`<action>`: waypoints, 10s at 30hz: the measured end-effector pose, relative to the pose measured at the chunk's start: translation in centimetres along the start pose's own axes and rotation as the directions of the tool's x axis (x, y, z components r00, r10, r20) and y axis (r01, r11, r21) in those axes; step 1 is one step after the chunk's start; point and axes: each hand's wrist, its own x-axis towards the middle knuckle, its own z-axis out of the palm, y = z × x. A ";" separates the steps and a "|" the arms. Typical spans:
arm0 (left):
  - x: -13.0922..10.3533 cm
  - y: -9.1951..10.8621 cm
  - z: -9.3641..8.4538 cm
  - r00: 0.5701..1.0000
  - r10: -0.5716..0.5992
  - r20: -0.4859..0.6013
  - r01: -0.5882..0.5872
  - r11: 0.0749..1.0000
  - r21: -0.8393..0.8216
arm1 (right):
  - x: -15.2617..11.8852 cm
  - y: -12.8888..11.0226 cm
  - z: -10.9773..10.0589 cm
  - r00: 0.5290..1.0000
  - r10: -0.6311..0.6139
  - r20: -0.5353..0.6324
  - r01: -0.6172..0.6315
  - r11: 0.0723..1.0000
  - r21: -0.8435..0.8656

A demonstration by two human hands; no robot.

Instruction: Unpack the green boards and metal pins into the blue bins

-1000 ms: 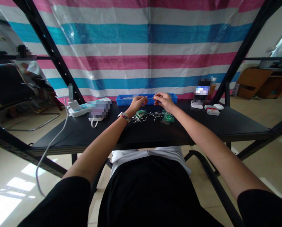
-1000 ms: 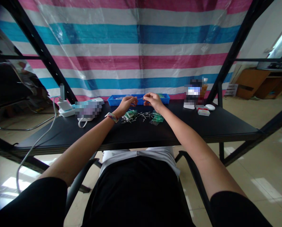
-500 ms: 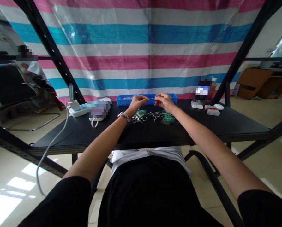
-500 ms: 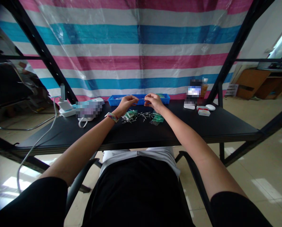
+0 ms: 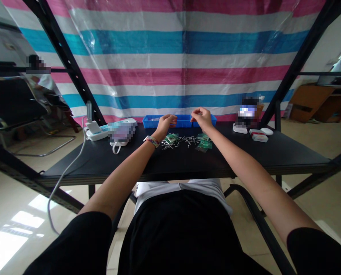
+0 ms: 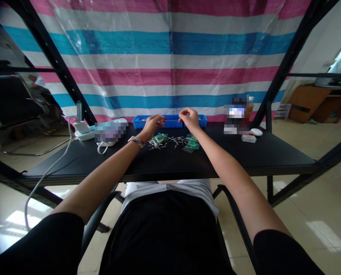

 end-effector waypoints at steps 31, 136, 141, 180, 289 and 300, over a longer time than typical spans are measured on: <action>0.9 0.1 -1.5 0.965 -0.165 -0.203 0.108 0.958 -0.265 | -2.9 -0.6 4.0 0.658 -0.224 0.719 0.586 0.752 -0.302; -6.0 -0.1 5.8 0.673 0.260 0.693 -0.578 0.769 0.274 | 2.4 3.5 -7.3 0.991 -0.106 -0.082 -0.025 0.456 -0.890; -5.7 0.0 5.2 0.568 0.291 0.770 -0.772 0.513 0.375 | 2.6 3.5 -6.9 0.983 -0.168 -0.066 0.029 0.506 -0.862; -0.8 -0.5 1.1 0.984 -0.174 -0.029 0.170 0.980 -0.103 | -0.3 0.7 0.6 0.854 -0.418 0.309 0.491 0.844 -0.216; -0.7 -0.5 0.4 0.997 0.072 0.020 -0.071 0.996 -0.054 | 0.2 0.7 1.9 0.973 -0.122 0.195 0.096 0.985 0.140; -0.7 0.0 0.5 0.998 -0.056 0.016 0.057 0.995 -0.078 | -0.4 0.0 2.1 0.932 -0.212 0.294 0.195 0.977 0.086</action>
